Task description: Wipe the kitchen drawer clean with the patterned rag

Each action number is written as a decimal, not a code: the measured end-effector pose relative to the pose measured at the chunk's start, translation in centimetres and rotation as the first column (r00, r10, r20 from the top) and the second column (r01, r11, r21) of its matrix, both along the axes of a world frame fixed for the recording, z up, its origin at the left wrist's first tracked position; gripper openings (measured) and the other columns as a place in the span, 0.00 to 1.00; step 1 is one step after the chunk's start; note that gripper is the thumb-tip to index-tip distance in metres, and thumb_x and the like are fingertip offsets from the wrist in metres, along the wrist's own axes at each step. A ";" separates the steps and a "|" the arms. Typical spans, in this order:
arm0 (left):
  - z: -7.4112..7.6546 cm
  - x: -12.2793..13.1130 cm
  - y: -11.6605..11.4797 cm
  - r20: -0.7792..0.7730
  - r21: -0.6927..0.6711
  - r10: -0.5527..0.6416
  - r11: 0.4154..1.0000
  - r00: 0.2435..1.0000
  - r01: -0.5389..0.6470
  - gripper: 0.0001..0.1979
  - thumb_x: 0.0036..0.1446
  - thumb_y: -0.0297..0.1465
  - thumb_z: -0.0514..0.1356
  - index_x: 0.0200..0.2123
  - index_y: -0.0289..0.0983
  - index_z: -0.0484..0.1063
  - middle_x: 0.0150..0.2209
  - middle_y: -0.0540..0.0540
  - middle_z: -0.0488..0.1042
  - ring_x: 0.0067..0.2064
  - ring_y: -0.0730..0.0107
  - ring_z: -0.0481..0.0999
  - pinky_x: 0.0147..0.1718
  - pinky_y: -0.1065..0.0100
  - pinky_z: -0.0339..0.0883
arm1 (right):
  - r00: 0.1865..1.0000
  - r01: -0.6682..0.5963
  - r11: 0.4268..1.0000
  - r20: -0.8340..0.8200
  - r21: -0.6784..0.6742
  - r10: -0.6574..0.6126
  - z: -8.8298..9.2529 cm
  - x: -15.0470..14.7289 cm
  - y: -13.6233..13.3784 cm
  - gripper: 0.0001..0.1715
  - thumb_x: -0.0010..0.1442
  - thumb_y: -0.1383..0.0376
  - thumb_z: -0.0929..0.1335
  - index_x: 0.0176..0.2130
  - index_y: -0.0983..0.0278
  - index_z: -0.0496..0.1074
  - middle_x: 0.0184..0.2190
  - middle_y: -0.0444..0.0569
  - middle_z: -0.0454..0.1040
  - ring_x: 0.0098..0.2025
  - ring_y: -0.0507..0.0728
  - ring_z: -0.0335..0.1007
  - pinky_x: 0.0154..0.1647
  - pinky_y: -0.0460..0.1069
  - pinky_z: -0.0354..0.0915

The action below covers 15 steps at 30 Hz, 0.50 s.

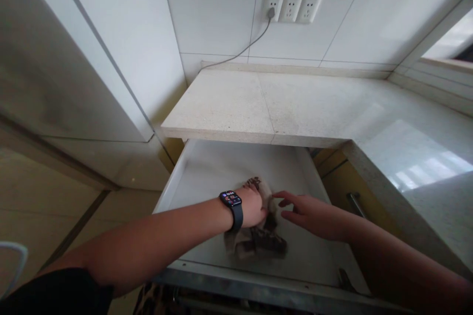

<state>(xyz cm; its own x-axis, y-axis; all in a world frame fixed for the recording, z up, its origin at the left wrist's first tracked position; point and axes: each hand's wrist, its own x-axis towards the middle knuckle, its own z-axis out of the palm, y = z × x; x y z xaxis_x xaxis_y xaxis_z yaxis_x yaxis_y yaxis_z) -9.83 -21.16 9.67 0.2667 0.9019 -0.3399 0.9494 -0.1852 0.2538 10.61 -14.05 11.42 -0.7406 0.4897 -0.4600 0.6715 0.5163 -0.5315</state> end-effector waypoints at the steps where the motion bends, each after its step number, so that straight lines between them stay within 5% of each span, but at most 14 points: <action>1: 0.6 -0.1 -0.3 0.024 -0.019 -0.022 1.000 0.999 0.023 0.31 0.63 0.40 0.51 0.60 0.20 0.64 0.55 0.25 0.71 0.55 0.47 0.74 0.50 0.60 0.69 | 0.999 0.040 0.999 -0.018 -0.012 -0.040 0.3 -0.6 -0.7 0.34 0.66 0.51 0.61 0.67 0.60 0.57 0.49 0.55 0.77 0.43 0.61 0.76 0.45 0.54 0.68; 5: 2.8 -0.5 -3.2 0.066 -0.085 -0.107 0.990 0.992 0.112 0.34 0.62 0.42 0.51 0.64 0.21 0.59 0.61 0.23 0.65 0.53 0.43 0.75 0.47 0.57 0.71 | 0.988 0.139 0.990 -0.070 0.028 -0.137 -0.1 -2.4 -2.5 0.38 0.67 0.50 0.58 0.68 0.66 0.53 0.56 0.62 0.71 0.56 0.64 0.70 0.56 0.58 0.62; 9: 3.9 -0.5 -6.9 0.112 -0.082 -0.255 0.961 0.961 0.264 0.30 0.62 0.46 0.51 0.53 0.26 0.73 0.51 0.26 0.75 0.44 0.44 0.79 0.38 0.55 0.73 | 0.985 0.172 0.975 -0.046 0.139 -0.167 -2.8 -4.6 -3.2 0.41 0.68 0.47 0.56 0.70 0.66 0.50 0.69 0.64 0.54 0.70 0.68 0.49 0.66 0.62 0.52; 12: 3.2 0.3 -8.7 0.164 -0.012 -0.309 0.949 0.937 0.315 0.28 0.64 0.48 0.50 0.45 0.30 0.77 0.42 0.31 0.79 0.41 0.46 0.80 0.37 0.55 0.73 | 0.982 0.167 0.953 0.047 0.253 -0.184 -4.7 -7.0 -3.9 0.46 0.65 0.42 0.59 0.71 0.63 0.48 0.72 0.64 0.44 0.70 0.75 0.44 0.63 0.68 0.53; 15: 1.3 1.8 -9.2 0.193 -0.014 -0.337 0.938 0.921 0.346 0.30 0.63 0.52 0.52 0.49 0.31 0.74 0.39 0.33 0.80 0.38 0.47 0.81 0.32 0.55 0.74 | 0.964 0.134 0.930 0.170 0.343 -0.202 -5.7 -9.6 -4.6 0.54 0.59 0.36 0.61 0.72 0.62 0.49 0.73 0.67 0.31 0.67 0.83 0.46 0.55 0.73 0.57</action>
